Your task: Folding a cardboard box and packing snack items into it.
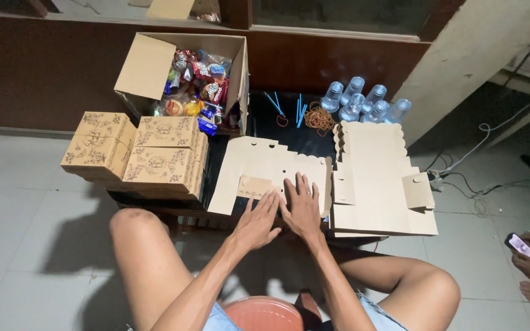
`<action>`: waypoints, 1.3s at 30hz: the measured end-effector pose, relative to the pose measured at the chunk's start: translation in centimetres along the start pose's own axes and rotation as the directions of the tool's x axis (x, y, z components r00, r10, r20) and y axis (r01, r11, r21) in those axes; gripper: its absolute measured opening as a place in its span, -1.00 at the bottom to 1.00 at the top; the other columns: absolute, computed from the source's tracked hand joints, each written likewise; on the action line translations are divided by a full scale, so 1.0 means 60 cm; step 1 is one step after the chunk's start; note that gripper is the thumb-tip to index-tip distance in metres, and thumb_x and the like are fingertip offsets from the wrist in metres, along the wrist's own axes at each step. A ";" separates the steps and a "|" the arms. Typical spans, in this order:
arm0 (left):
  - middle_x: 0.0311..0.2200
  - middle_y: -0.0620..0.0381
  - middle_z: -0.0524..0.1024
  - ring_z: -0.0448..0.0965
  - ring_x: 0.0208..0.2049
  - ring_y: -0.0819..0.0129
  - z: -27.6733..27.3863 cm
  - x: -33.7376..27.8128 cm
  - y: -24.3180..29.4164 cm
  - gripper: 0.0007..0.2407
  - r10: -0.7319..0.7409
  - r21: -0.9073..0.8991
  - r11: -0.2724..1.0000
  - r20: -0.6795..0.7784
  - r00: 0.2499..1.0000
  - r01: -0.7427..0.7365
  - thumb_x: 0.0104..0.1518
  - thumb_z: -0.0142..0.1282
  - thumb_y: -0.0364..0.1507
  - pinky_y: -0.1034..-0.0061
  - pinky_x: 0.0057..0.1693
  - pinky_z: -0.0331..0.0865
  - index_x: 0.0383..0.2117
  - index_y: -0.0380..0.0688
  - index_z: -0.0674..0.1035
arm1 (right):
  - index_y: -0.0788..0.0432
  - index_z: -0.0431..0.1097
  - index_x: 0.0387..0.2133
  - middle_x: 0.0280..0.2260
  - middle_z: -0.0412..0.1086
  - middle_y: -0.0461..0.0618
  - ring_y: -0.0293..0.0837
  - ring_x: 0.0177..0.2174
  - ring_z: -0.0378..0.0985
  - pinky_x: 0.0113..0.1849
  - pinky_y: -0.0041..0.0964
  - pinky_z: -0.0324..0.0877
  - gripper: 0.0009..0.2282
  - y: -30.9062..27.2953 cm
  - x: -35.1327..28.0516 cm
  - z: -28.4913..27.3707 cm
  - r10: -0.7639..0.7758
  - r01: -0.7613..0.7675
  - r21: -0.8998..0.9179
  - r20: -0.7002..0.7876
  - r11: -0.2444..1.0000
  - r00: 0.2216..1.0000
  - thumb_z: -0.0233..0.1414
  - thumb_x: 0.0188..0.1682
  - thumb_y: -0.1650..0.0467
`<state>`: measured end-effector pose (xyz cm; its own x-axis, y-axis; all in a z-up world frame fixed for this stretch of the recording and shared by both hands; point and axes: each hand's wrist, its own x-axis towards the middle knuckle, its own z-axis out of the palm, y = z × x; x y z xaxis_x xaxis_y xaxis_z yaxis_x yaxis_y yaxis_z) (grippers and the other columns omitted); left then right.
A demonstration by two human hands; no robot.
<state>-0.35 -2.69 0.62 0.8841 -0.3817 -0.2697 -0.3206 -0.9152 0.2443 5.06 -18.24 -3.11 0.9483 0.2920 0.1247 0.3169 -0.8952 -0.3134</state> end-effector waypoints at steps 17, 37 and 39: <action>0.46 -0.15 -0.06 -0.11 0.48 -0.01 -0.007 -0.005 0.009 -0.29 -0.053 -0.091 0.994 0.032 0.998 0.056 0.19 0.06 -0.17 -0.28 0.39 -0.10 0.40 -0.31 0.09 | -0.08 0.08 0.35 0.40 -0.04 0.15 0.07 0.39 -0.06 0.32 0.17 -0.24 -0.49 -0.008 0.001 -0.003 0.009 -0.002 -0.084 0.081 0.996 0.997 -0.31 0.16 0.08; 0.43 -0.21 0.04 -0.02 0.46 -0.03 -0.013 0.013 0.009 -0.34 -0.076 -0.104 0.991 0.044 0.996 0.080 0.19 0.08 -0.18 -0.38 0.35 -0.06 0.35 -0.34 0.20 | -0.03 0.06 0.38 0.41 -0.06 0.20 0.10 0.40 -0.11 0.33 0.22 -0.30 -0.53 -0.002 0.005 -0.001 -0.009 0.010 -0.005 0.093 1.000 0.996 -0.35 0.22 0.16; 0.43 -0.23 0.02 -0.03 0.46 -0.04 -0.011 0.011 0.013 -0.35 -0.079 -0.108 0.990 0.061 0.995 0.086 0.21 0.06 -0.19 -0.38 0.36 -0.09 0.36 -0.35 0.19 | -0.03 0.06 0.37 0.40 -0.06 0.20 0.12 0.39 -0.10 0.32 0.24 -0.29 -0.54 -0.001 0.000 -0.001 -0.016 0.015 0.004 0.099 1.000 0.995 -0.33 0.22 0.16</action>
<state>0.21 -3.55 1.25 0.8842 -0.3151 -0.3449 -0.2050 -0.9251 0.3197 5.03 -18.19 -3.04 0.9405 0.3378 0.0359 0.3314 -0.8893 -0.3152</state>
